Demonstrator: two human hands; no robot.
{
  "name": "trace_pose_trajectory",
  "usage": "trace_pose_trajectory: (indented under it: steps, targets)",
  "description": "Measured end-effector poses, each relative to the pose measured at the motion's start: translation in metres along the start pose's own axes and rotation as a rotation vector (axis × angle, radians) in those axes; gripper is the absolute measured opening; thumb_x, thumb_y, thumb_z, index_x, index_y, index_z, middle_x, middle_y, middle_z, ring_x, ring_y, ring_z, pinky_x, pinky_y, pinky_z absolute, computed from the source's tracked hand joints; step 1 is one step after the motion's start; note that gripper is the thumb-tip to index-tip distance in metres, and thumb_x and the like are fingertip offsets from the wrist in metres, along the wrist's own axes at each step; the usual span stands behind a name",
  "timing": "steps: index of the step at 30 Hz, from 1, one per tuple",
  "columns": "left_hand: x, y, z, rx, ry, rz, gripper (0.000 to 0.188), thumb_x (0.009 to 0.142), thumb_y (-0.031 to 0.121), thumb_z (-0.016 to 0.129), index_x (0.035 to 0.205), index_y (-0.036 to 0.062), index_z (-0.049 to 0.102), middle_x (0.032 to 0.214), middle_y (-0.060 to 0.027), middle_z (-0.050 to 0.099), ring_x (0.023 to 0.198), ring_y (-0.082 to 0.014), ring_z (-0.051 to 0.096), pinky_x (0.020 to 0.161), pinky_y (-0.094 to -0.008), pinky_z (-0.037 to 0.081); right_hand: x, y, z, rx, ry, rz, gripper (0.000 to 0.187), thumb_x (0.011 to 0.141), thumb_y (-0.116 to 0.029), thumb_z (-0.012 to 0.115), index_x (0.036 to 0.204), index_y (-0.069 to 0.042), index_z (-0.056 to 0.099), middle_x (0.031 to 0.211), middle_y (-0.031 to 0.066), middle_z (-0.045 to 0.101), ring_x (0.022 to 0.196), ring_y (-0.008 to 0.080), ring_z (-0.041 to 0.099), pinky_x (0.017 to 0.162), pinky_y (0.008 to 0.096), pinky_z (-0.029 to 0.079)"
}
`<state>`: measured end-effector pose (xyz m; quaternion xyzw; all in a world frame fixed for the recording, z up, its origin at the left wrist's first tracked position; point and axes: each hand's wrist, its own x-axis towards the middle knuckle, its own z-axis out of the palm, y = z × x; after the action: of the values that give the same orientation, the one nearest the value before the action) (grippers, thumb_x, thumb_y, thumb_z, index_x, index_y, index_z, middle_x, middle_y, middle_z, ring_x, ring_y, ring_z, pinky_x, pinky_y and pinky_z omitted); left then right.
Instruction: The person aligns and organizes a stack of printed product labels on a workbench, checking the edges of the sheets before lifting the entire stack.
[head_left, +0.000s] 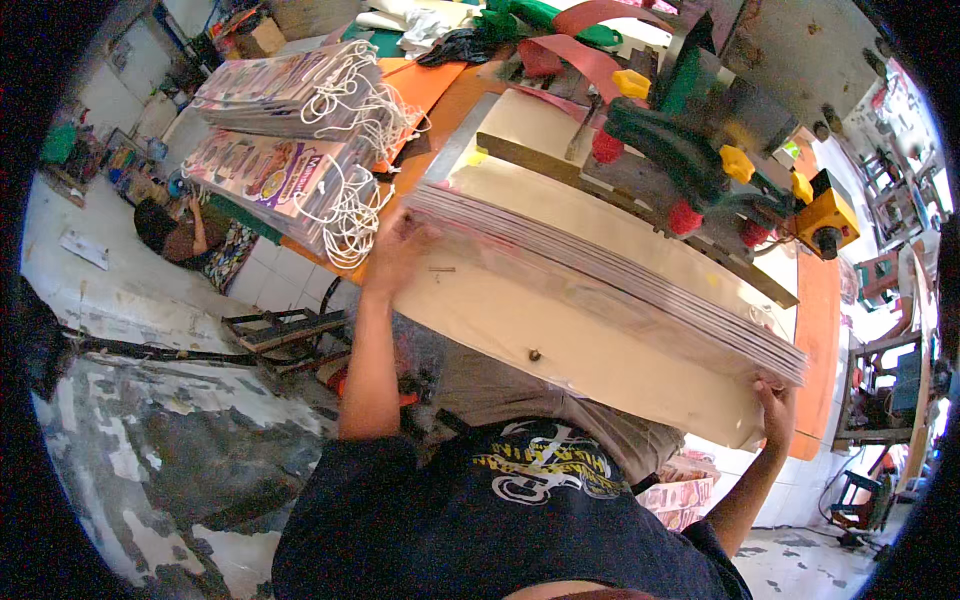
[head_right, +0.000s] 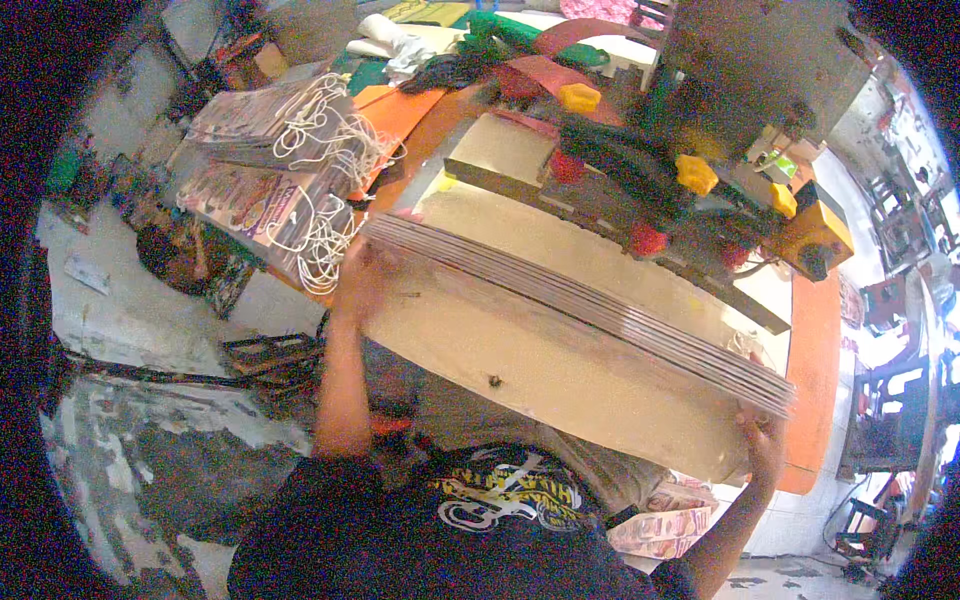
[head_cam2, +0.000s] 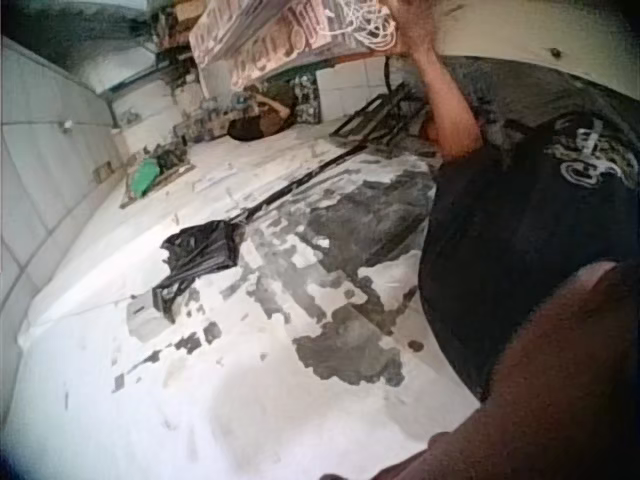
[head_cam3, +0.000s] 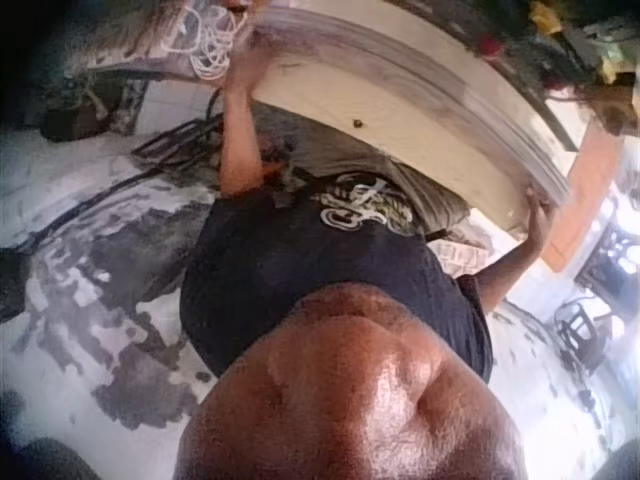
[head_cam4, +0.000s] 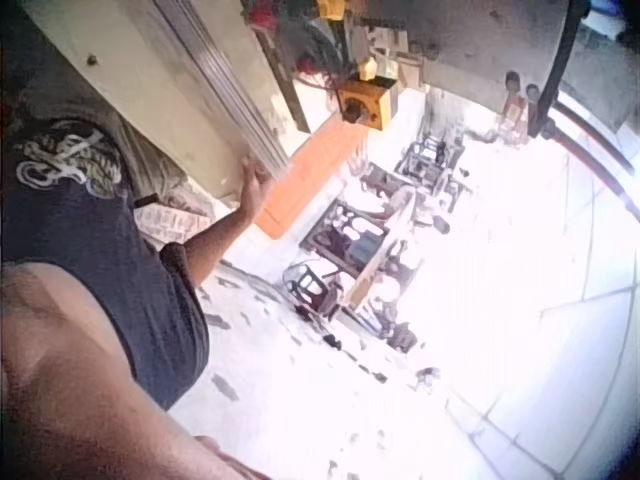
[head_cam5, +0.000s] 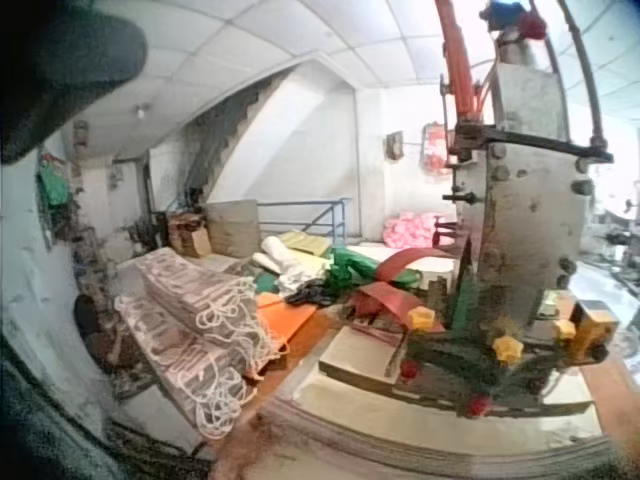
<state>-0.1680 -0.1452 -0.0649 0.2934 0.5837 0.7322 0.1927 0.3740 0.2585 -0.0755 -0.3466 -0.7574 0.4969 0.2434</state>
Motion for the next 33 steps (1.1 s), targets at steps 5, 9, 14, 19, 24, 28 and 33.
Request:
trace_pose_trajectory:
  steps: [5,9,14,19,24,28,33]
  targets:
    - [0.005,0.001,0.007,0.385,0.104,0.023,0.047,0.099,0.021,0.069,0.138,-0.0009,0.055,0.119,-0.0054,0.068,0.107,-0.0131,0.063,0.095,-0.0298,0.051,0.001,0.0,0.009,0.012,0.044,-0.011,0.052,0.097,-0.033,0.072,0.135,-0.003,0.053,0.126,0.0082,0.062,0.115,0.0222,0.059,0.1,0.0392,0.047]
    - [0.013,0.012,0.018,0.275,0.102,0.116,0.043,0.1,0.032,0.068,0.127,-0.0005,0.061,0.104,-0.0027,0.069,0.094,-0.0096,0.062,0.084,-0.0284,0.053,0.004,-0.021,0.009,-0.127,0.086,-0.046,0.046,0.101,-0.03,0.067,0.135,-0.001,0.054,0.124,0.0087,0.063,0.112,0.0188,0.059,0.097,0.035,0.047]
    - [0.014,0.05,0.021,0.384,0.059,-0.195,0.053,0.1,0.05,0.063,0.109,-0.0016,0.068,0.09,-0.0031,0.07,0.077,-0.0078,0.064,0.069,-0.0251,0.052,-0.021,-0.095,0.028,0.12,0.149,0.147,0.047,0.102,-0.036,0.064,0.13,0.002,0.06,0.115,0.0082,0.066,0.103,0.0139,0.061,0.091,0.0303,0.048]
    - [0.012,0.048,-0.021,0.618,-0.1,-0.405,0.054,0.1,0.05,0.063,0.09,-0.0019,0.072,0.073,-0.002,0.068,0.062,-0.0068,0.062,0.055,-0.0262,0.05,-0.035,-0.108,0.024,0.133,0.076,0.387,0.044,0.1,-0.037,0.065,0.119,0.003,0.065,0.104,0.0061,0.068,0.091,0.0127,0.062,0.082,0.0279,0.049]
    - [0.003,0.044,-0.015,0.791,-0.104,-0.468,0.057,0.098,0.053,0.065,0.082,-0.0017,0.072,0.071,-0.0041,0.067,0.062,-0.0082,0.061,0.058,-0.028,0.049,-0.035,-0.102,0.03,-0.249,-0.158,0.413,0.046,0.102,-0.042,0.062,0.111,0.004,0.068,0.097,0.0047,0.068,0.088,0.0114,0.059,0.08,0.0286,0.048]
    - [-0.005,0.038,-0.02,0.655,-0.074,-0.465,0.056,0.098,0.053,0.066,0.088,-0.002,0.072,0.073,-0.003,0.067,0.063,-0.0087,0.06,0.058,-0.0281,0.048,-0.025,-0.126,0.034,-0.267,-0.285,0.415,0.047,0.105,-0.042,0.057,0.11,0.004,0.065,0.095,0.004,0.067,0.087,0.0104,0.058,0.078,0.0284,0.048]
    - [-0.003,0.041,-0.012,0.667,-0.075,-0.441,0.056,0.098,0.054,0.065,0.088,-0.0005,0.071,0.073,-0.0028,0.067,0.063,-0.0083,0.062,0.058,-0.0278,0.048,-0.028,-0.133,0.022,-0.361,-0.314,0.462,0.048,0.104,-0.044,0.059,0.106,0.003,0.067,0.093,0.0068,0.069,0.087,0.0126,0.061,0.08,0.0297,0.049]
